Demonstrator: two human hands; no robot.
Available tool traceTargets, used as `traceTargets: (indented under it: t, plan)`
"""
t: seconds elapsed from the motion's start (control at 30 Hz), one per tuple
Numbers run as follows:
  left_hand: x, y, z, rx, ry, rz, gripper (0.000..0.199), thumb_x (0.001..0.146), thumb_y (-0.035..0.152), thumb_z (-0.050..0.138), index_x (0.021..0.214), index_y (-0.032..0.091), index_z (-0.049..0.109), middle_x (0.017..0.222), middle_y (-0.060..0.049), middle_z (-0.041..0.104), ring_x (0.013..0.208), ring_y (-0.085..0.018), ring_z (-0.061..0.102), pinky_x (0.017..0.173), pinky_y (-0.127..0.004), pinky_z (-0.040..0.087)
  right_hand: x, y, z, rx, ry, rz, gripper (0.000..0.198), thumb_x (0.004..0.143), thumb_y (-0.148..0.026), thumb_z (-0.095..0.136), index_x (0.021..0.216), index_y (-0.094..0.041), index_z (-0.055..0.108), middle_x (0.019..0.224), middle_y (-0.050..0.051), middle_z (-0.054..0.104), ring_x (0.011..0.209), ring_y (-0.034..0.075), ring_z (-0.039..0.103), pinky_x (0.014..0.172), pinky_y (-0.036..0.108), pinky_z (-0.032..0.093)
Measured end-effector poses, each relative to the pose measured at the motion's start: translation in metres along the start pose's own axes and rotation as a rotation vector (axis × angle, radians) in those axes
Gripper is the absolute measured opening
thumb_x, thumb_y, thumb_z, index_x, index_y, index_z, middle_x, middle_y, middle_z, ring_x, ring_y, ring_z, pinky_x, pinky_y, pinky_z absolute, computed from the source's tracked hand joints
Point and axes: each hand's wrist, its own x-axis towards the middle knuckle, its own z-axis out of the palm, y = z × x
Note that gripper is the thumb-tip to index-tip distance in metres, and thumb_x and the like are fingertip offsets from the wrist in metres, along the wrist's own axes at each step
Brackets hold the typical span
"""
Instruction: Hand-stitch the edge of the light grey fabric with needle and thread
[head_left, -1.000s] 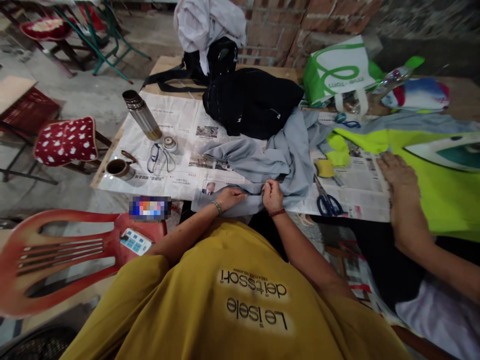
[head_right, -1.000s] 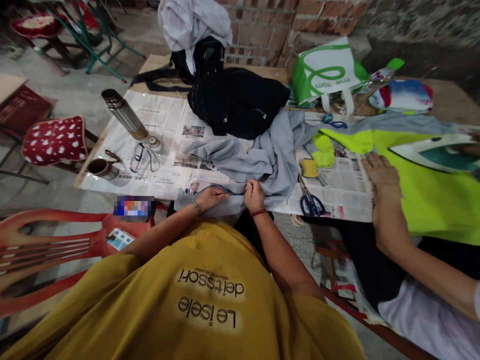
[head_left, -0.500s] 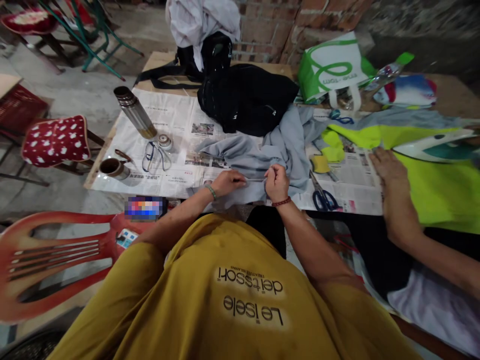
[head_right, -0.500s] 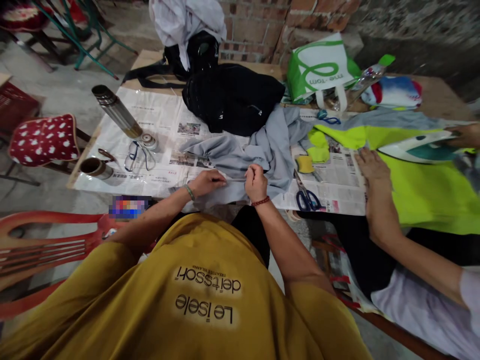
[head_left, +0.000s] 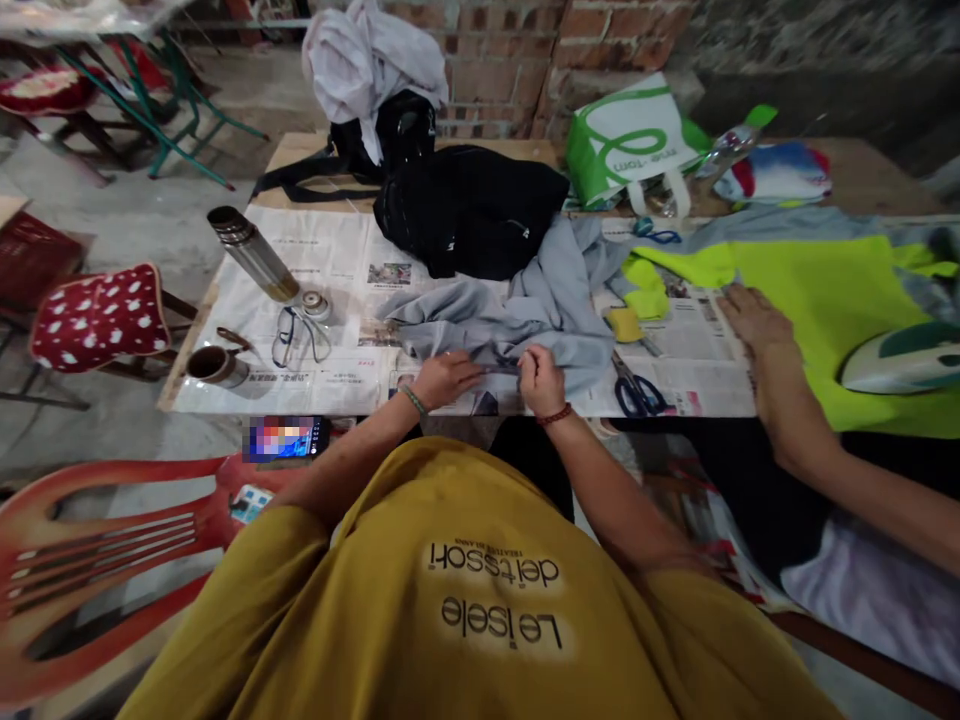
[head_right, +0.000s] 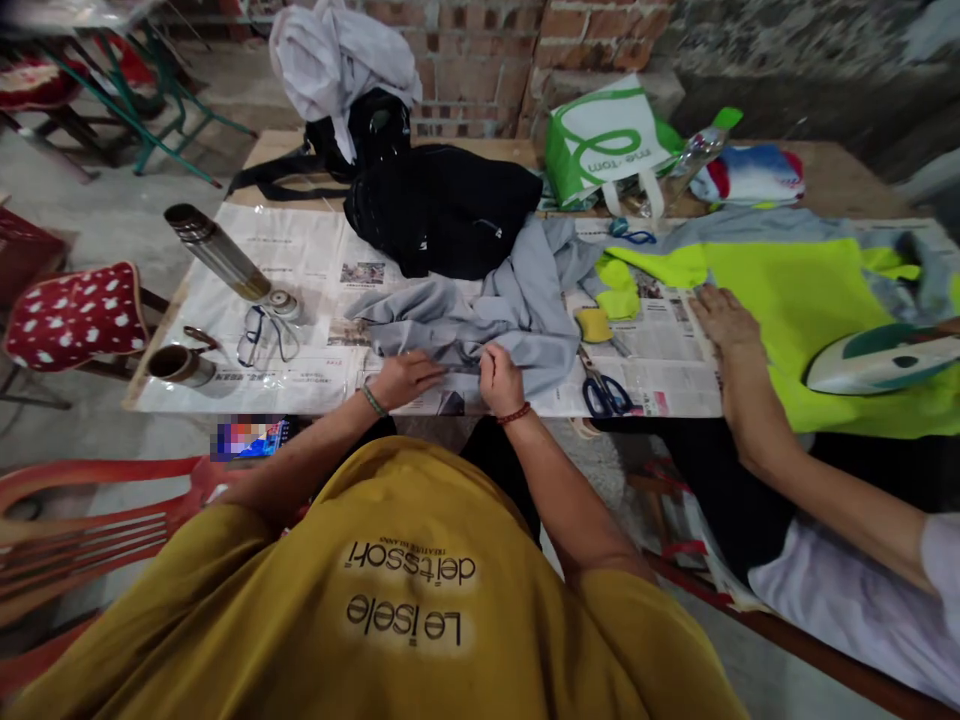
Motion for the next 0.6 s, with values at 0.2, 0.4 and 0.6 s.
traceTargets:
  t: [0.2,0.4,0.6]
  plan:
    - [-0.039,-0.017,0.055,-0.062,-0.005,-0.045,0.024,0.093,0.031,0.057,0.096,0.019,0.077,0.096,-0.010,0.069,0.088,-0.020,0.063,0.084,-0.032,0.050,-0.046,0.013,0.004,0.021,-0.202,-0.020,0.029,0.100,-0.038,0.038,0.103,-0.022,0.062,0.089,0.009,0.070,0.083,0.022,0.066,0.078,0.037,0.055]
    - [-0.044,-0.014,0.052,-0.004,0.048,0.031,0.031,0.097,0.036,0.049,0.095,0.020,0.076,0.096,-0.010,0.068,0.091,-0.020,0.062,0.087,-0.033,0.050,-0.031,-0.002,-0.013,0.009,-0.422,-0.185,0.028,0.097,-0.021,0.043,0.103,-0.025,0.070,0.096,0.007,0.069,0.093,0.020,0.064,0.083,0.034,0.055]
    - [-0.047,-0.001,0.043,-0.029,0.046,0.006,0.035,0.098,0.037,0.044,0.091,0.022,0.075,0.102,-0.011,0.069,0.093,-0.021,0.060,0.089,-0.036,0.048,-0.030,-0.014,-0.013,0.020,-0.489,-0.257,0.031,0.091,-0.013,0.048,0.102,-0.026,0.074,0.098,0.006,0.066,0.091,0.018,0.061,0.079,0.029,0.052]
